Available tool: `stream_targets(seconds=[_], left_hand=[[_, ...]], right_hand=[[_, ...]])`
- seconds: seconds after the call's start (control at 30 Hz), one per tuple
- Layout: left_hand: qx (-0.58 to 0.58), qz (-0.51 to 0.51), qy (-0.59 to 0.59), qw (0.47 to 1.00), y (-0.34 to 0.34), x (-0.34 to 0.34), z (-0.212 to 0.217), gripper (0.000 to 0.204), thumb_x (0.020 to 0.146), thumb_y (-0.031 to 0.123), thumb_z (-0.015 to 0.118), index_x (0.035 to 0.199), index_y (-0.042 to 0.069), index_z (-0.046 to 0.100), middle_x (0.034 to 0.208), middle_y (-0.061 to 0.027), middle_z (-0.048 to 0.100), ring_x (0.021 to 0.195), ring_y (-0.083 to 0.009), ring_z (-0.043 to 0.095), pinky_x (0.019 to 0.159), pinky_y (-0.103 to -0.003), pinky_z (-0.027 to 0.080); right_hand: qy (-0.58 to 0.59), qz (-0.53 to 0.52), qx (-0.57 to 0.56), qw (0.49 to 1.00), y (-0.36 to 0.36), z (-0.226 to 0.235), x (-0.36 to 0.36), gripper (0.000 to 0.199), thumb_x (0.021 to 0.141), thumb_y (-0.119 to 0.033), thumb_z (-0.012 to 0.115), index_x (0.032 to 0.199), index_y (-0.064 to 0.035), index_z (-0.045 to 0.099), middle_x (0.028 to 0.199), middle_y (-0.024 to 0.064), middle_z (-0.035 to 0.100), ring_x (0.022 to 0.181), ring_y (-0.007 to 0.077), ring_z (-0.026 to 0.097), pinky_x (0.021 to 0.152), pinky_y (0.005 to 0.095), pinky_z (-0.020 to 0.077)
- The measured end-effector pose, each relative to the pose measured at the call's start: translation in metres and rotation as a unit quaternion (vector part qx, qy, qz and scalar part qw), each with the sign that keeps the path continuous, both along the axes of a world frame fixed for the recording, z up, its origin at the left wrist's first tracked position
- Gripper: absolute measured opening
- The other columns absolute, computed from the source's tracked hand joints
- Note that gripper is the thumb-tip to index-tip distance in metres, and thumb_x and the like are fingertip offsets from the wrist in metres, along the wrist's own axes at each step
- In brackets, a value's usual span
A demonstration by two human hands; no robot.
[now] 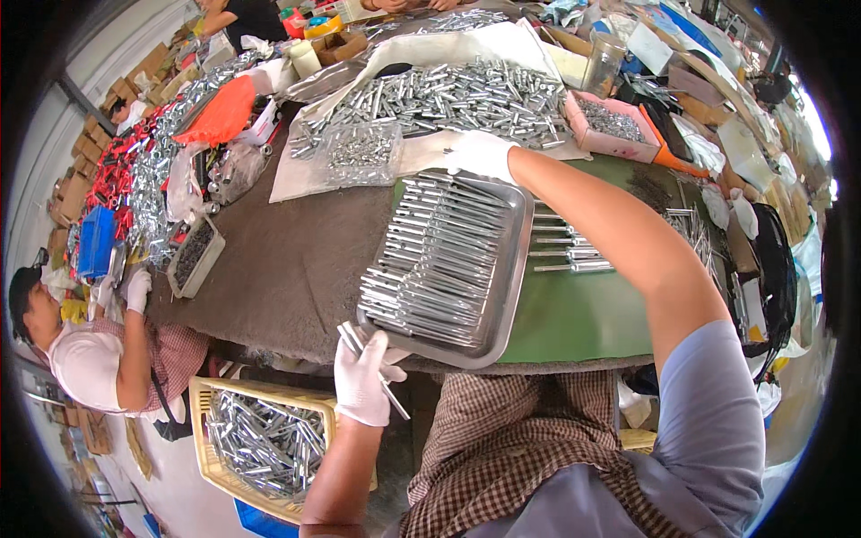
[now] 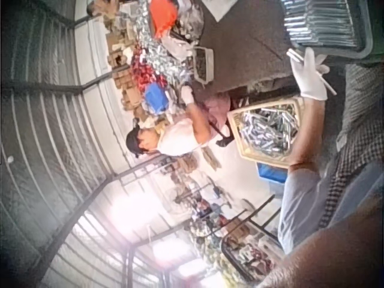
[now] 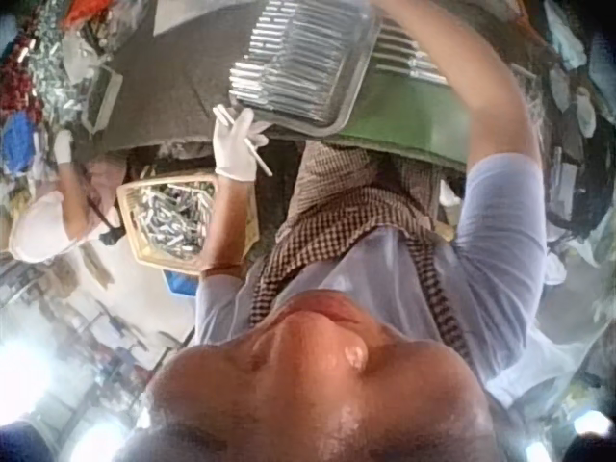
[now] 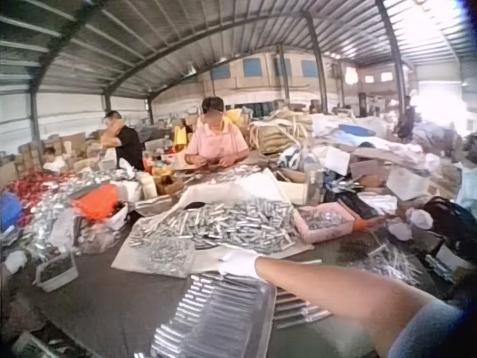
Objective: Assembling small metal components and screws at a manufacturing workbench.
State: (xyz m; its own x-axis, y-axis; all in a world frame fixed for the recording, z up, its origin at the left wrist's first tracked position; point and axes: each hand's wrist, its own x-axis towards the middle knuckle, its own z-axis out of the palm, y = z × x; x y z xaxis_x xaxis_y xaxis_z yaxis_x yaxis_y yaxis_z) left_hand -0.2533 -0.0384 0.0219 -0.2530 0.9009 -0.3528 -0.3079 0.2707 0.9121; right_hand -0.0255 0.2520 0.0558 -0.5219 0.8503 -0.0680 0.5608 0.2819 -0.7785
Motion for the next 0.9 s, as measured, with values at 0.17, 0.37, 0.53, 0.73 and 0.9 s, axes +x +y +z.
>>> stream_targets(seconds=[0.17,0.37,0.53,0.73,0.9], left_hand=[[0.007,-0.009,-0.016,1.000,-0.002,0.021,0.006,0.023,0.096,0.008,0.053,0.118,0.000,0.048,0.107,-0.0128,0.065,0.087,-0.0277,0.072,0.049,-0.025,0.055],[0.031,-0.009,-0.066,0.997,0.000,0.041,0.004,0.024,0.098,0.008,0.052,0.119,0.001,0.045,0.107,-0.0123,0.063,0.089,-0.0269,0.072,0.050,-0.026,0.057],[0.026,0.024,-0.075,0.997,-0.001,0.046,0.000,0.026,0.097,0.010,0.054,0.120,0.000,0.047,0.107,-0.0133,0.063,0.087,-0.0279,0.072,0.048,-0.025,0.055],[0.047,0.021,-0.081,0.995,-0.002,0.046,-0.002,0.022,0.099,0.011,0.054,0.118,0.001,0.047,0.106,-0.0123,0.062,0.085,-0.0279,0.072,0.046,-0.024,0.054],[0.059,0.033,-0.109,0.992,-0.003,0.048,-0.003,0.019,0.099,0.014,0.056,0.112,0.003,0.047,0.103,-0.0116,0.062,0.086,-0.0273,0.072,0.046,-0.023,0.053]], right_hand=[[-0.207,0.037,0.101,0.972,0.014,0.011,-0.033,0.039,0.083,-0.037,0.050,0.091,-0.0073,0.075,0.097,0.0204,0.070,0.092,0.0360,0.065,0.084,0.0411,0.0484],[-0.245,0.070,0.151,0.955,0.029,0.009,-0.043,0.043,0.086,-0.038,0.047,0.105,-0.0087,0.072,0.113,0.0191,0.067,0.100,0.0377,0.063,0.089,0.0444,0.0482],[-0.226,0.111,0.310,0.917,0.000,0.022,-0.068,0.035,0.091,-0.033,0.047,0.118,-0.0223,0.066,0.113,0.0112,0.067,0.106,0.0317,0.063,0.093,0.0432,0.0493],[-0.293,0.198,0.370,0.859,-0.009,0.017,-0.084,0.033,0.086,-0.020,0.051,0.116,-0.0251,0.065,0.110,0.0092,0.063,0.104,0.0295,0.063,0.089,0.0425,0.0506],[-0.225,0.184,0.393,0.872,-0.029,0.021,-0.065,0.028,0.087,-0.023,0.051,0.110,-0.0191,0.066,0.106,0.0096,0.064,0.102,0.0293,0.063,0.088,0.0416,0.0509]])
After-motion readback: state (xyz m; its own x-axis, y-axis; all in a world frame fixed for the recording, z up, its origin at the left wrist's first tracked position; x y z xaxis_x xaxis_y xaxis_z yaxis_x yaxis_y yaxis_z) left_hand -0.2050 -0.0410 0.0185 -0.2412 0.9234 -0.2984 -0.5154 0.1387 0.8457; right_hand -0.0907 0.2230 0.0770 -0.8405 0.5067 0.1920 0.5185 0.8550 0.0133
